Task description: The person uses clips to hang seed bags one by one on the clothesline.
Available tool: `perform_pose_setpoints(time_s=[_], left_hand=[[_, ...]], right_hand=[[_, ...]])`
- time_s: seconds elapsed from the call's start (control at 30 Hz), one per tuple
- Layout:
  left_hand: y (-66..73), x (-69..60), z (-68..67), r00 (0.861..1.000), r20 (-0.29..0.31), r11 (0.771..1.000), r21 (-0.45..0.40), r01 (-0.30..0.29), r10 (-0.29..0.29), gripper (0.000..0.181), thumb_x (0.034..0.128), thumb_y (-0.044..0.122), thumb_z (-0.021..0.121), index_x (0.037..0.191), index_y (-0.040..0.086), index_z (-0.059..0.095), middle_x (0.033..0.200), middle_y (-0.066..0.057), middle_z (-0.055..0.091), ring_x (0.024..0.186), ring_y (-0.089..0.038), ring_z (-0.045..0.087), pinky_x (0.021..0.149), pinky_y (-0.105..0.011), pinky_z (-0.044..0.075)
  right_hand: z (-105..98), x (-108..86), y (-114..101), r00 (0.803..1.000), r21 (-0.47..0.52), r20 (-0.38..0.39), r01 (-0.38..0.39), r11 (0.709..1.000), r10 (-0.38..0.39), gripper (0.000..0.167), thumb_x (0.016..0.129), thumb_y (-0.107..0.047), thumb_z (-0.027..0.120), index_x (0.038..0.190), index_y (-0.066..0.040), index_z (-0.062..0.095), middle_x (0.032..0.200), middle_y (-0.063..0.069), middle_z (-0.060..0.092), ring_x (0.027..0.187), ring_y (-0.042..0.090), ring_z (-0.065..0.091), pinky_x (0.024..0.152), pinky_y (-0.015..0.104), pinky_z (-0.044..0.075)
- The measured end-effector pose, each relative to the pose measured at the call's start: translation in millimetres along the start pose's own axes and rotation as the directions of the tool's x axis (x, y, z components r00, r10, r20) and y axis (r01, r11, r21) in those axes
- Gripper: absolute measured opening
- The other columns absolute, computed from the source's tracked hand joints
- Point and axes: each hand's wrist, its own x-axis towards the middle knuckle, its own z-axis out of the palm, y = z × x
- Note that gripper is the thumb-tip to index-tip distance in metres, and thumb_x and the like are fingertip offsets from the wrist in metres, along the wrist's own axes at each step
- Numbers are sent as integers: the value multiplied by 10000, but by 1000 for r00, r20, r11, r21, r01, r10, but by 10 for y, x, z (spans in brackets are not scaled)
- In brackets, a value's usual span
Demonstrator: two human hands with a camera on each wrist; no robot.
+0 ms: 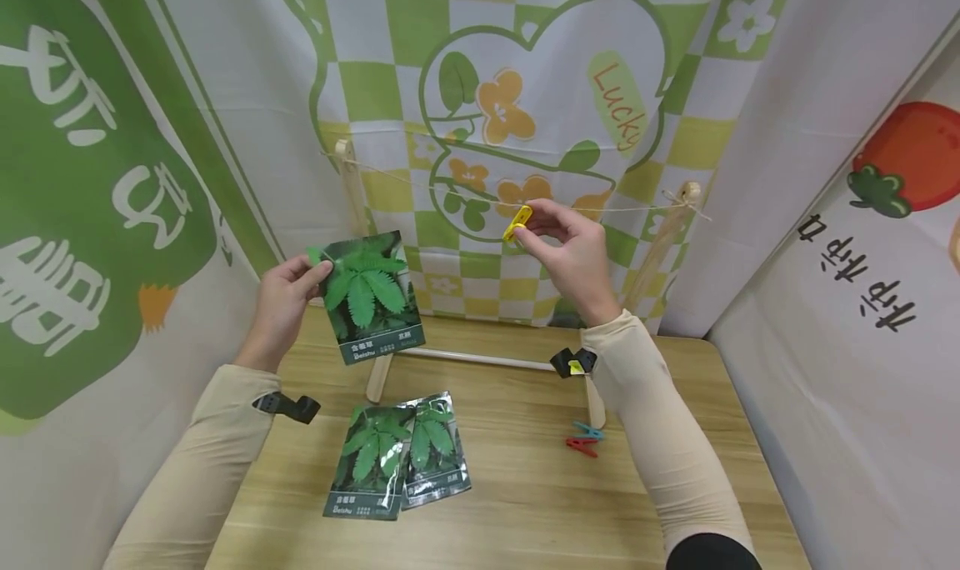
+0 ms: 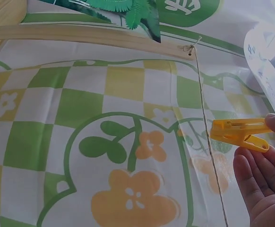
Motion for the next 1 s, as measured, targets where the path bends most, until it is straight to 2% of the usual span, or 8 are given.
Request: perform_pose_setpoints(time_s=[0.2, 0.3, 0.5, 0.6, 0.8, 1.0], left_hand=[[26, 59, 45, 1000, 15, 999, 36, -1, 1, 198, 968, 259, 615, 928, 66, 629, 796, 123, 615, 742, -32, 577, 690, -178, 514], [52, 95, 70, 999, 34, 998, 59, 2, -4, 234, 967, 288, 615, 959, 54, 630, 802, 126, 616, 740, -39, 588, 733, -194, 508], [119, 161, 116, 997, 73, 997, 82, -2, -4, 267, 966, 312, 612, 1005, 50, 639, 826, 126, 625, 737, -42, 605, 760, -199, 511], [140, 195, 140, 996, 86, 996, 84, -4, -3, 270, 966, 306, 614, 1017, 42, 639, 835, 116, 619, 757, -42, 596, 744, -184, 517], [164, 275, 200, 994, 113, 994, 108, -16, 4, 309, 956, 316, 628, 1026, 16, 647, 819, 112, 601, 784, -56, 559, 744, -179, 509], [186, 368, 276, 992, 123, 994, 106, -34, 21, 267, 946, 285, 649, 1028, 33, 673, 816, 123, 599, 789, -63, 533, 751, -192, 512]], right_hand=[[85, 127, -21, 999, 4, 18, 28, 1000, -28, 283, 823, 56, 722, 1094, 114, 661, 1006, 219, 696, 837, 27, 671, 784, 168, 564], [145, 189, -46, 999, -2, 27, 45, 999, -45, 272, 836, 48, 713, 1096, 112, 665, 1028, 285, 688, 846, 11, 670, 781, 164, 565], [318, 324, -165, 993, -34, 57, 104, 994, -102, 264, 856, 11, 710, 1098, 106, 672, 1000, 270, 710, 830, 0, 668, 750, 159, 565], [401, 389, -217, 990, -85, 65, 131, 988, -126, 256, 867, -20, 709, 1100, 83, 682, 989, 237, 724, 831, 64, 682, 736, 160, 561], [534, 515, -282, 988, -152, 99, 133, 979, -119, 233, 895, -85, 695, 1095, 34, 698, 1002, 175, 737, 874, 210, 700, 777, 186, 562], [654, 668, -333, 987, -182, 119, 129, 975, -109, 209, 898, -92, 687, 1075, 12, 722, 998, 165, 746, 872, 226, 707, 775, 207, 563]])
